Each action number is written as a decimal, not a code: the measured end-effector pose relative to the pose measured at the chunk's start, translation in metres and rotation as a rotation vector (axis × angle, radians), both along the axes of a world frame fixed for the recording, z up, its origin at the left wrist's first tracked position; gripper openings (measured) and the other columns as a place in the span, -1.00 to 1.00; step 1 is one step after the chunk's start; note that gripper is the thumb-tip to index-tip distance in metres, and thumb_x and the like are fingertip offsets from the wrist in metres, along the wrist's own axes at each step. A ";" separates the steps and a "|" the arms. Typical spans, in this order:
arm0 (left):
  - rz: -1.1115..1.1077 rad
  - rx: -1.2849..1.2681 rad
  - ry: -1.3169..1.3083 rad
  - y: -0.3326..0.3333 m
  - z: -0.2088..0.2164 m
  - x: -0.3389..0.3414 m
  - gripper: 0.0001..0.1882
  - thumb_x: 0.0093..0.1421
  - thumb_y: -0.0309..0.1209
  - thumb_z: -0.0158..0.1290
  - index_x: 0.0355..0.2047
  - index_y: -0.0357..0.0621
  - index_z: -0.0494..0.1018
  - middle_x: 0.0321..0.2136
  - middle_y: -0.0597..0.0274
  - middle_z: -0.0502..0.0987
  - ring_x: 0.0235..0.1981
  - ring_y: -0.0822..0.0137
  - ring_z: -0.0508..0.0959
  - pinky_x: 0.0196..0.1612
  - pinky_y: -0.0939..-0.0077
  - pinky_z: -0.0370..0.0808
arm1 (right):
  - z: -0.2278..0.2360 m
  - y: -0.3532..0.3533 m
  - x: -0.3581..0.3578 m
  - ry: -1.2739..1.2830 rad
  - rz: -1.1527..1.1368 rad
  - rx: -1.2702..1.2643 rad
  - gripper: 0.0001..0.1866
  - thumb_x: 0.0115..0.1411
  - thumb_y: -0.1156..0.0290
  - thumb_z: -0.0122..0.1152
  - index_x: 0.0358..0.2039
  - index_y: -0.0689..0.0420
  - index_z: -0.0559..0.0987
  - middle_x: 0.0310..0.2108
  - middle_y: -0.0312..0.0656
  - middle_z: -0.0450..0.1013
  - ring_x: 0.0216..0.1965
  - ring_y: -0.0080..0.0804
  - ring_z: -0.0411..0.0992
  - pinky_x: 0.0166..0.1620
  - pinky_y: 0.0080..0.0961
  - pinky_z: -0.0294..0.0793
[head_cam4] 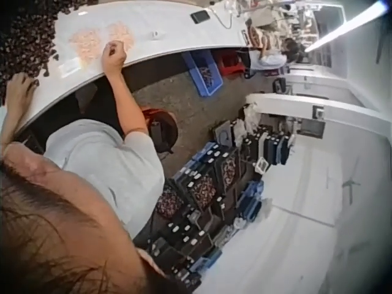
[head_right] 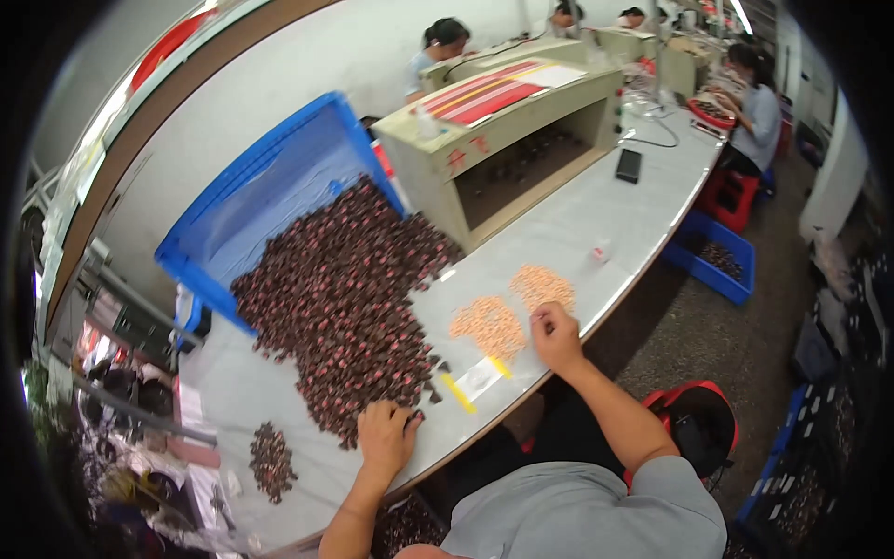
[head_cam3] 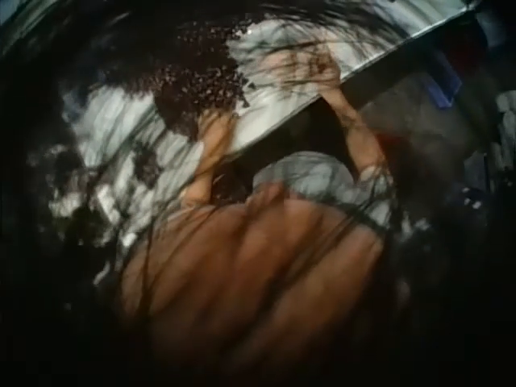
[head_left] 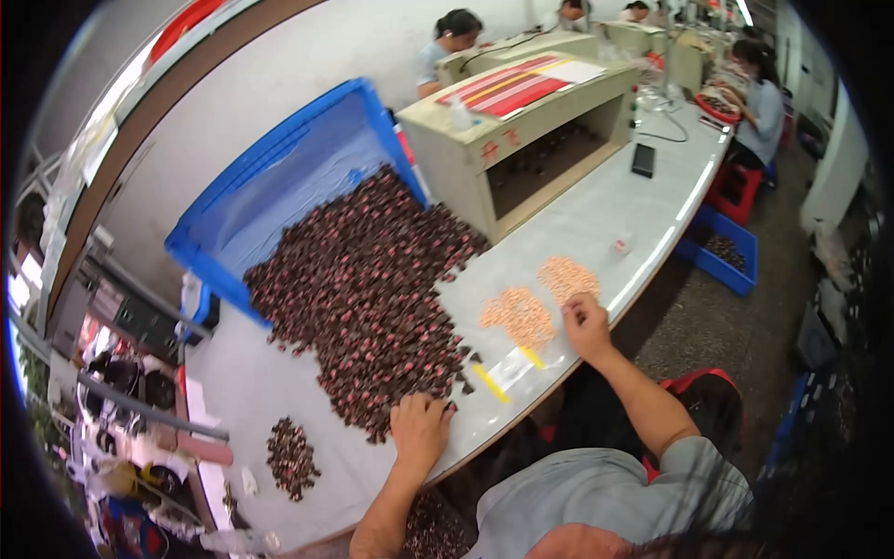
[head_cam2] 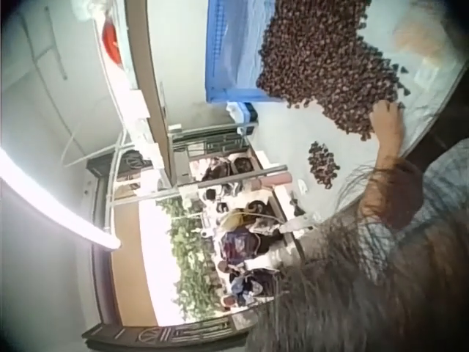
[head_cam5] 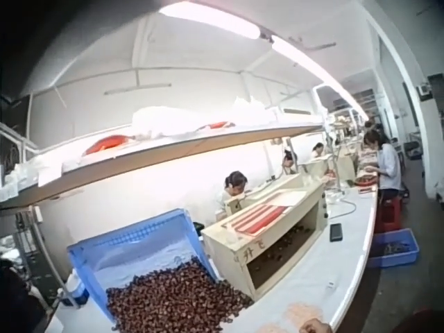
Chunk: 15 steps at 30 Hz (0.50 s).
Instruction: The person sorts and inspects small plastic parts by hand on a workbench.
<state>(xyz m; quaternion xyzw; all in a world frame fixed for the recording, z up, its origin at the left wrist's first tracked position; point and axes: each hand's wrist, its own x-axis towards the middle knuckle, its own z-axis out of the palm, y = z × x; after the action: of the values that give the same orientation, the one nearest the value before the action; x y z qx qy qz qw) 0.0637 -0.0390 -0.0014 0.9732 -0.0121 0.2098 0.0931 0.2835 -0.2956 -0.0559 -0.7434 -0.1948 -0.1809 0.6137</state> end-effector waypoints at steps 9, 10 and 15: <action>-0.041 0.041 -0.035 -0.016 -0.005 0.013 -0.87 -0.01 -0.39 0.17 -0.40 -0.06 0.51 -0.40 0.22 0.47 -0.34 0.17 0.48 -0.33 0.27 0.35 | 0.004 -0.007 0.002 0.028 -0.017 -0.028 -0.92 0.15 0.57 0.18 -0.40 0.22 0.44 -0.67 -0.40 0.33 -0.64 -0.77 0.22 -0.57 -0.72 0.20; -0.006 0.033 0.009 -0.021 -0.001 0.014 -0.86 0.01 -0.37 0.17 -0.40 -0.08 0.50 -0.42 0.21 0.47 -0.38 0.15 0.49 -0.37 0.27 0.38 | 0.006 -0.007 0.002 0.031 -0.014 -0.029 -0.92 0.15 0.57 0.18 -0.40 0.22 0.44 -0.67 -0.40 0.33 -0.64 -0.77 0.22 -0.57 -0.72 0.20; 0.008 0.014 0.101 -0.021 -0.009 0.018 -0.83 0.06 -0.32 0.18 -0.39 -0.09 0.48 -0.50 0.17 0.46 -0.47 0.13 0.52 -0.44 0.29 0.45 | 0.007 -0.004 0.003 0.042 -0.018 -0.027 -0.92 0.15 0.57 0.19 -0.41 0.22 0.45 -0.67 -0.41 0.33 -0.65 -0.77 0.21 -0.58 -0.72 0.18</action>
<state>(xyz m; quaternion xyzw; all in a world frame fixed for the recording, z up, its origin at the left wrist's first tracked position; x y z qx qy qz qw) 0.0814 -0.0604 -0.0108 0.9833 -0.0050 0.1607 0.0857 0.2869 -0.3001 -0.0491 -0.7569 -0.1775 -0.1681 0.6061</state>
